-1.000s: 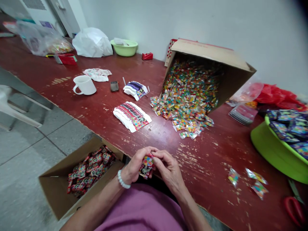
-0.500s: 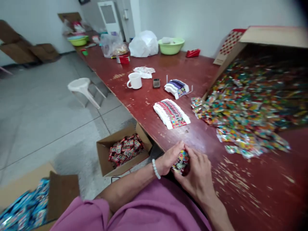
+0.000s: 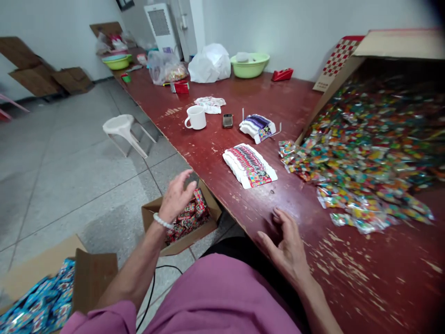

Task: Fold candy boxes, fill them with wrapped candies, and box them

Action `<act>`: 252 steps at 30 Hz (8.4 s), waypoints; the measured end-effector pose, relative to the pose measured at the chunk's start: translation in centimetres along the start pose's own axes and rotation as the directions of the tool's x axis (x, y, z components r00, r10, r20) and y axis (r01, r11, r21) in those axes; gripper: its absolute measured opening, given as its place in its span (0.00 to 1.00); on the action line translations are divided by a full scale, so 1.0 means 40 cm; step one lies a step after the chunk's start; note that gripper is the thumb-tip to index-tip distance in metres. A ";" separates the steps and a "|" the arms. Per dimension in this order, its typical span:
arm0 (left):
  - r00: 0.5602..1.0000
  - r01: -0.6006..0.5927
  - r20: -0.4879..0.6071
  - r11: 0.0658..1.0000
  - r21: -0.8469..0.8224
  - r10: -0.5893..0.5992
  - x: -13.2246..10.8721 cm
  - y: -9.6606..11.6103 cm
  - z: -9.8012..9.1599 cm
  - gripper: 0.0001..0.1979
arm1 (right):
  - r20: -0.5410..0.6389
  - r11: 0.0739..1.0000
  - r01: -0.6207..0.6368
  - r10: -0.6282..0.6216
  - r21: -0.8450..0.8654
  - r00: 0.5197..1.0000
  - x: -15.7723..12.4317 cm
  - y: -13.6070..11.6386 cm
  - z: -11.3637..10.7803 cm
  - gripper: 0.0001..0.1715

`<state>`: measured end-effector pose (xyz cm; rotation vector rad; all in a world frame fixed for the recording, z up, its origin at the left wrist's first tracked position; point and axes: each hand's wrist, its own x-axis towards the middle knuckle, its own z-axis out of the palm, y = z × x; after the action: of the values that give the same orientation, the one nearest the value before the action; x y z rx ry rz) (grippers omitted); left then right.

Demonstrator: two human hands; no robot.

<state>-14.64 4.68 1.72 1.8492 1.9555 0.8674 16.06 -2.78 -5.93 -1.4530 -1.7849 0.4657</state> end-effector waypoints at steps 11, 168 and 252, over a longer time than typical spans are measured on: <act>0.941 -0.333 0.140 0.922 0.198 0.309 0.109 0.156 0.212 0.20 | 0.018 0.988 0.120 -0.119 -0.093 0.993 -0.011 0.024 0.014 0.15; 0.569 0.586 0.809 0.618 -0.524 0.146 -0.169 0.341 0.273 0.32 | 0.135 0.712 -0.424 0.426 0.560 0.894 0.034 -0.079 -0.154 0.15; 0.500 0.707 0.817 0.410 -0.577 0.288 -0.143 0.294 0.242 0.23 | -0.178 0.981 -0.113 0.141 0.160 0.974 0.013 -0.078 -0.120 0.14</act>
<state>1.15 0.96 0.50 0.8657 0.7198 0.4991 17.61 -4.04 -0.53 -1.4610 -1.4821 0.4984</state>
